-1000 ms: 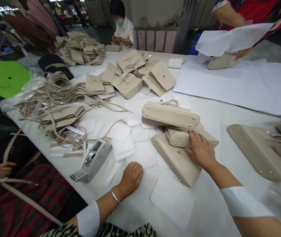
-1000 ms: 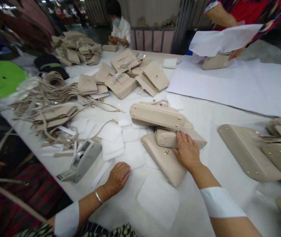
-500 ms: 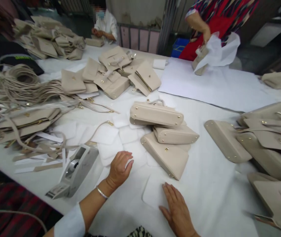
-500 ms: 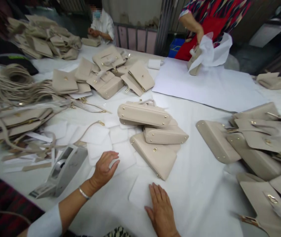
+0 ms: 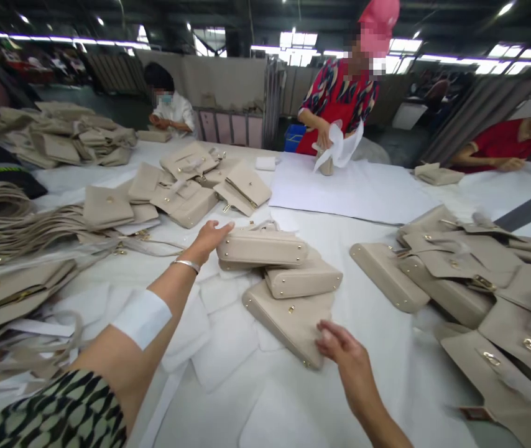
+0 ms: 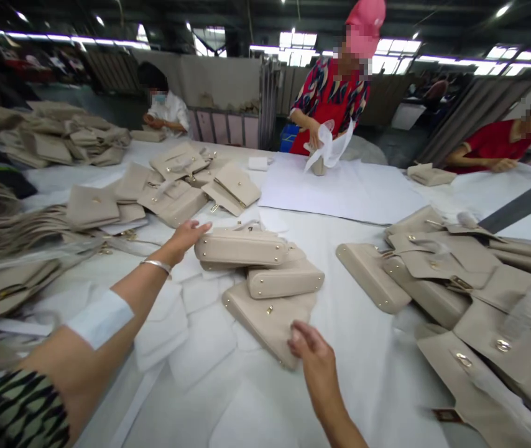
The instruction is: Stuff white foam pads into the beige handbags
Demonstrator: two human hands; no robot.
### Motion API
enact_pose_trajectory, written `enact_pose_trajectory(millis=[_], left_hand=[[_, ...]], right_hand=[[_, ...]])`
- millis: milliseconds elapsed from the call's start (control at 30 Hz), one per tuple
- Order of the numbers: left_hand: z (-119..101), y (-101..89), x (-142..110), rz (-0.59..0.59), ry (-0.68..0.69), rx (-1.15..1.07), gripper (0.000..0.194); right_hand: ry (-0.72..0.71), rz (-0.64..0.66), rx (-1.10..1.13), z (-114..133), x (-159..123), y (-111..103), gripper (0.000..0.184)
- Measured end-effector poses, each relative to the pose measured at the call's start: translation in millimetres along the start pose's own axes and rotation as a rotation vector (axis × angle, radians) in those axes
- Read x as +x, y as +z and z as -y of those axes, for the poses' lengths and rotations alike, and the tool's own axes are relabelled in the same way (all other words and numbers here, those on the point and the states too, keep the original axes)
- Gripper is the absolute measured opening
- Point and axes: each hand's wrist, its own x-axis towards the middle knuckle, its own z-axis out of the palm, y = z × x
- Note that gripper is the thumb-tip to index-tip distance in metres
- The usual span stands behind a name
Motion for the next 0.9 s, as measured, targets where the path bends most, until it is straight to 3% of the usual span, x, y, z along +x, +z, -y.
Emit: enact_pose_trajectory(millis=[67, 133, 233, 333, 400, 500, 567, 633, 767, 900], left_hand=[[9, 0.0, 2, 0.073, -0.142, -0.073, 0.065], [16, 2.9, -1, 0.140, -0.196, -0.111, 0.056], [23, 8.0, -11, 0.151, -0.215, -0.198, 0.051], [32, 7.7, -27, 0.092, -0.177, -0.286, 0.063], [43, 3.2, -45, 0.099, -0.103, -0.400, 0.073], [70, -6.3, -84, 0.235, 0.024, -0.639, 0.083], [89, -11.9, -118, 0.323, 0.044, -0.720, 0.077], [106, -14.9, -152, 0.355, 0.011, -0.708, 0.066], [129, -5.7, -210, 0.346, -0.004, -0.533, 0.062], [152, 28.5, -247, 0.422, 0.152, -0.264, 0.052]], right_hand=[[0.068, -0.028, 0.230, 37, 42, 4, 0.052], [0.160, 0.004, 0.364, 66, 88, 14, 0.055], [0.239, 0.060, 0.308, 93, 143, 35, 0.053], [0.228, 0.121, 0.231, 100, 161, 52, 0.045], [0.166, 0.205, 0.245, 97, 152, 53, 0.042], [-0.039, 0.373, 0.310, 84, 116, 37, 0.047], [-0.127, 0.440, 0.303, 71, 82, 23, 0.053], [-0.120, 0.459, 0.212, 53, 45, 11, 0.054], [-0.019, 0.371, 0.053, 4, -22, -4, 0.047], [0.044, 0.138, -0.077, -48, -69, -23, 0.048]])
